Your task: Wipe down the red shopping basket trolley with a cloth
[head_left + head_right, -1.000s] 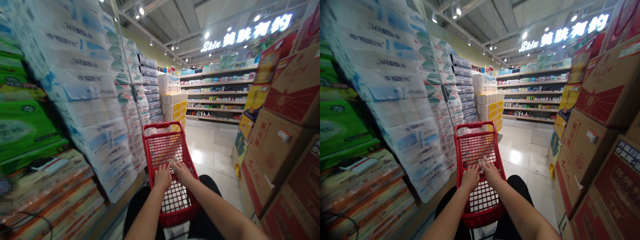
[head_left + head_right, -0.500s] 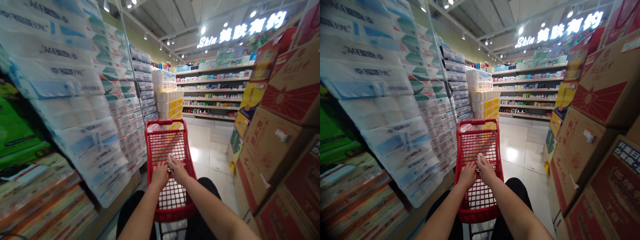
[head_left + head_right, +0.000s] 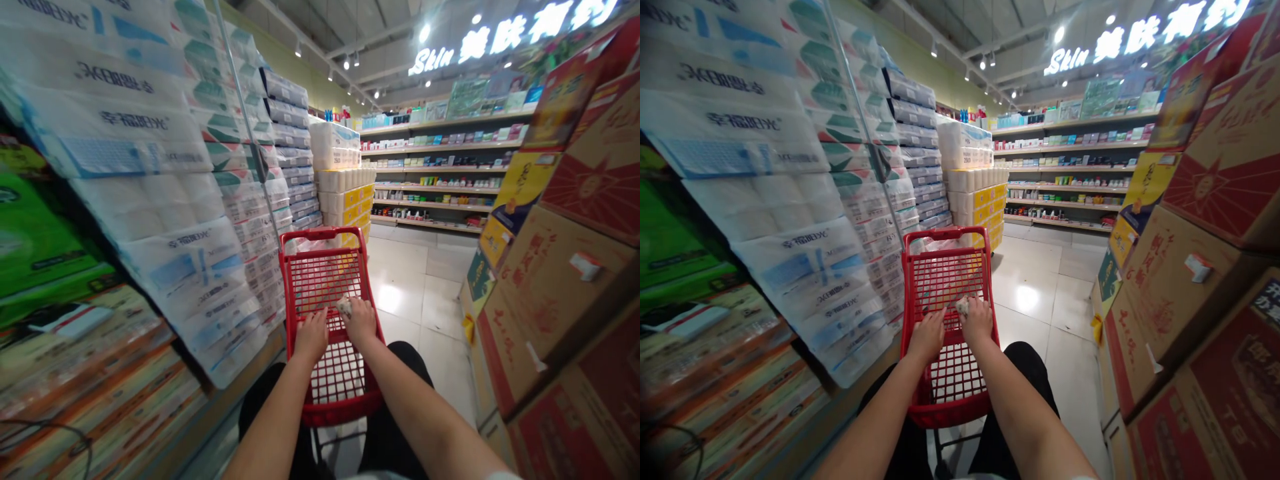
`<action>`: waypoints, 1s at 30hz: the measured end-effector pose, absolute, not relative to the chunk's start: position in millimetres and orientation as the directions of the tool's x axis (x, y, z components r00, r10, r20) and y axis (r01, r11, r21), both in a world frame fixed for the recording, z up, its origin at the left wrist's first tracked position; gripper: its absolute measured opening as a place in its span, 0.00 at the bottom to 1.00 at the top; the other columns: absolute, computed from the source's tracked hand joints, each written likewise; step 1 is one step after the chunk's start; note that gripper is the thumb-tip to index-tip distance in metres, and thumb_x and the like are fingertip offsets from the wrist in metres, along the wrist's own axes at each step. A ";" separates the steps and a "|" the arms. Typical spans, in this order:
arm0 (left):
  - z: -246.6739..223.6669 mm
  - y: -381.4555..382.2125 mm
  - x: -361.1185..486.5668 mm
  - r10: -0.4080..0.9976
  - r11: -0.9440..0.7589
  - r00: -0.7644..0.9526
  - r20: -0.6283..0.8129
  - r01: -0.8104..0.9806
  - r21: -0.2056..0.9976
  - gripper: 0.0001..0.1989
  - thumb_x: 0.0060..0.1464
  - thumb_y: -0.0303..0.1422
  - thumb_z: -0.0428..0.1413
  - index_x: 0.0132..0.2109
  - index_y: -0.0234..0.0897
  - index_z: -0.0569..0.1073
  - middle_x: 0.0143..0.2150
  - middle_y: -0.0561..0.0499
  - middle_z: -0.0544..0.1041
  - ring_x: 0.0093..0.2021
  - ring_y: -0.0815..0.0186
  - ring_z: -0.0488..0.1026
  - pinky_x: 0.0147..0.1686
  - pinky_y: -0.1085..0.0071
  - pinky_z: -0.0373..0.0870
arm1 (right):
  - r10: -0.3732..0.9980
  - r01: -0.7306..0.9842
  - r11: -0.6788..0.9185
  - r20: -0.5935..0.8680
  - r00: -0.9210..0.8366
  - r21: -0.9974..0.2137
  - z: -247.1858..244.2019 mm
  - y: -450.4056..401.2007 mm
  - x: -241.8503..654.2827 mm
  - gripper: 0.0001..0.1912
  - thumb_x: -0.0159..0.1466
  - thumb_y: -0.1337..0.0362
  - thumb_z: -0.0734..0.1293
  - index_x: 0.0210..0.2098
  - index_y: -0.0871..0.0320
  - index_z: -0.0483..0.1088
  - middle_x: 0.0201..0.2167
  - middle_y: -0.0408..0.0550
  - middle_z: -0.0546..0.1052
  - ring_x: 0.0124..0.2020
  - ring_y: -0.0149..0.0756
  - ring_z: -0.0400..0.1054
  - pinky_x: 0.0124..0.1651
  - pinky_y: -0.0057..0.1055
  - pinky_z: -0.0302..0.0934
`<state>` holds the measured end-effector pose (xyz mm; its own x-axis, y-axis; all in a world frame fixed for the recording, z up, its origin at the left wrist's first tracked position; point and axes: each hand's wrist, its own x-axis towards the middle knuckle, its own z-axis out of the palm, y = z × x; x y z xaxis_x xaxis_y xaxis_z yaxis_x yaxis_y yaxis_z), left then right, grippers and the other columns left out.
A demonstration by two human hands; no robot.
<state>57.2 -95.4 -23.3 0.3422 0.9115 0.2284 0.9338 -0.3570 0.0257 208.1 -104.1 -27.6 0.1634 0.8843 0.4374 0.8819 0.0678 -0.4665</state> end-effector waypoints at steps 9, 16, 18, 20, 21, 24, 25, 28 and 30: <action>-16.4 -101.9 46.7 0.939 -0.305 0.289 0.188 0.950 0.059 0.34 0.57 0.21 0.43 0.69 0.45 0.49 0.60 0.46 0.69 0.59 0.59 0.63 0.51 0.60 0.64 | 0.838 0.717 0.419 0.541 -0.070 -0.556 -42.8 -106.4 201.1 0.13 0.55 0.70 0.69 0.40 0.56 0.72 0.48 0.51 0.70 0.51 0.40 0.63 0.52 0.36 0.60; -19.3 -106.3 42.0 0.936 -0.311 0.301 0.180 0.950 0.028 0.31 0.57 0.21 0.43 0.66 0.46 0.58 0.63 0.48 0.67 0.63 0.58 0.60 0.55 0.57 0.62 | 0.838 0.711 0.414 0.543 -0.055 -0.568 -42.0 -105.3 196.4 0.23 0.58 0.78 0.60 0.49 0.54 0.71 0.50 0.49 0.72 0.51 0.37 0.65 0.54 0.35 0.61; -22.2 -105.2 40.9 0.936 -0.306 0.295 0.191 0.952 0.026 0.33 0.56 0.20 0.44 0.67 0.44 0.55 0.64 0.47 0.65 0.63 0.58 0.59 0.56 0.57 0.60 | 0.825 0.762 0.240 0.540 0.166 -0.601 -39.2 -103.9 196.9 0.28 0.59 0.77 0.58 0.57 0.55 0.66 0.60 0.54 0.66 0.57 0.42 0.60 0.58 0.42 0.58; -24.8 -104.0 39.5 0.939 -0.294 0.282 0.197 0.955 0.032 0.35 0.55 0.20 0.45 0.69 0.43 0.51 0.65 0.45 0.64 0.64 0.58 0.58 0.57 0.57 0.60 | 0.844 0.800 0.239 0.525 0.109 -0.551 -38.7 -105.9 195.1 0.31 0.60 0.73 0.61 0.63 0.56 0.60 0.65 0.56 0.58 0.64 0.50 0.52 0.62 0.50 0.53; -25.7 -103.5 38.8 0.939 -0.292 0.280 0.200 0.956 0.036 0.35 0.56 0.21 0.45 0.69 0.42 0.50 0.64 0.44 0.65 0.64 0.58 0.58 0.56 0.57 0.60 | 0.860 0.808 0.309 0.511 -0.013 -0.501 -39.3 -108.1 193.5 0.32 0.59 0.70 0.63 0.63 0.56 0.59 0.67 0.56 0.56 0.66 0.54 0.48 0.63 0.53 0.50; -26.6 -103.9 37.6 0.939 -0.288 0.272 0.213 0.957 0.048 0.34 0.58 0.24 0.46 0.69 0.40 0.49 0.62 0.44 0.67 0.61 0.58 0.61 0.53 0.58 0.63 | 0.812 0.733 0.558 0.438 -0.385 -0.389 -42.2 -116.0 189.2 0.35 0.57 0.66 0.66 0.64 0.53 0.60 0.66 0.49 0.58 0.69 0.55 0.38 0.66 0.56 0.42; -26.3 -104.7 37.5 0.937 -0.289 0.273 0.216 0.956 0.047 0.33 0.58 0.25 0.46 0.69 0.40 0.49 0.62 0.44 0.68 0.61 0.58 0.62 0.53 0.58 0.63 | 0.805 0.720 0.578 0.414 -0.425 -0.384 -42.8 -117.8 188.7 0.35 0.57 0.67 0.65 0.64 0.52 0.59 0.66 0.47 0.59 0.70 0.53 0.38 0.66 0.55 0.42; -24.7 -107.8 38.1 0.940 -0.284 0.271 0.206 0.958 0.033 0.33 0.58 0.22 0.44 0.69 0.40 0.50 0.63 0.44 0.67 0.62 0.58 0.61 0.53 0.57 0.63 | 0.889 0.802 0.434 0.340 -0.307 -0.411 -43.1 -119.3 189.7 0.37 0.57 0.72 0.62 0.65 0.52 0.56 0.67 0.46 0.56 0.68 0.53 0.43 0.64 0.57 0.46; -23.9 -109.5 38.5 0.940 -0.291 0.281 0.192 0.956 0.024 0.32 0.58 0.22 0.43 0.68 0.41 0.53 0.64 0.45 0.65 0.63 0.57 0.59 0.54 0.56 0.62 | 0.909 0.843 0.369 0.340 -0.241 -0.391 -43.4 -118.8 190.1 0.36 0.57 0.73 0.63 0.64 0.53 0.58 0.67 0.49 0.56 0.66 0.55 0.47 0.62 0.56 0.49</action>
